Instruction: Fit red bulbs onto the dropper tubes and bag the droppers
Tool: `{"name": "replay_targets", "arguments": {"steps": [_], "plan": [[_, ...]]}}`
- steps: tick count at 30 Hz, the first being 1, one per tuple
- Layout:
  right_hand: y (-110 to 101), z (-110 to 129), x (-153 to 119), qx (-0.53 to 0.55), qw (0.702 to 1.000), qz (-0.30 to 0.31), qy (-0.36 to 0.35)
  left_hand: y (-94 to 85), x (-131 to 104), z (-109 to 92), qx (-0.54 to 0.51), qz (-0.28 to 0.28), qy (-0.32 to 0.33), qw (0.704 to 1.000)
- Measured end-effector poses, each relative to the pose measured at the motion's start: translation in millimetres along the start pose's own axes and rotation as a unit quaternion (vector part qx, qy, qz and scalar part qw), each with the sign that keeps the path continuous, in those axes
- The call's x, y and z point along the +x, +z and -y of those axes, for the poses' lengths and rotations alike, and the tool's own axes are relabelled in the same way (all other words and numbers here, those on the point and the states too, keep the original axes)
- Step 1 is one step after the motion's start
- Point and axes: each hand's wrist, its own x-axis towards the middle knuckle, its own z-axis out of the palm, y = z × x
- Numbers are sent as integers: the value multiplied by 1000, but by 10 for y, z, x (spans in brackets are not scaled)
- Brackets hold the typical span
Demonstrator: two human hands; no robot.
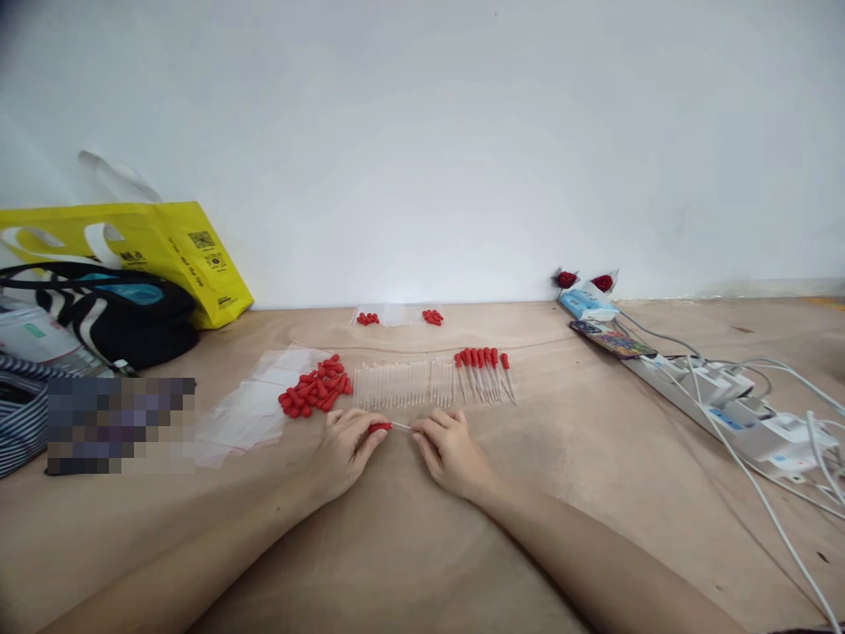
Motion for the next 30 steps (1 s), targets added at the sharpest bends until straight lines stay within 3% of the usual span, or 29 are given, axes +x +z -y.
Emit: {"name": "replay_targets", "arguments": {"steps": [7, 12, 19, 24, 30], "plan": [[64, 92, -22, 20, 999, -17, -23, 13, 6, 14, -86, 9, -75, 993], [51, 90, -21, 23, 998, 0, -57, -4, -2, 32, -98, 16, -75, 992], [-34, 7, -1, -26, 994, 6, -106, -41, -21, -34, -56, 34, 10, 998], [-31, 35, -15, -62, 991, -22, -117, -35, -37, -73, -40, -13, 97, 994], [10, 63, -11, -63, 991, -17, -119, -26, -39, -88, -28, -44, 124, 991]]}}
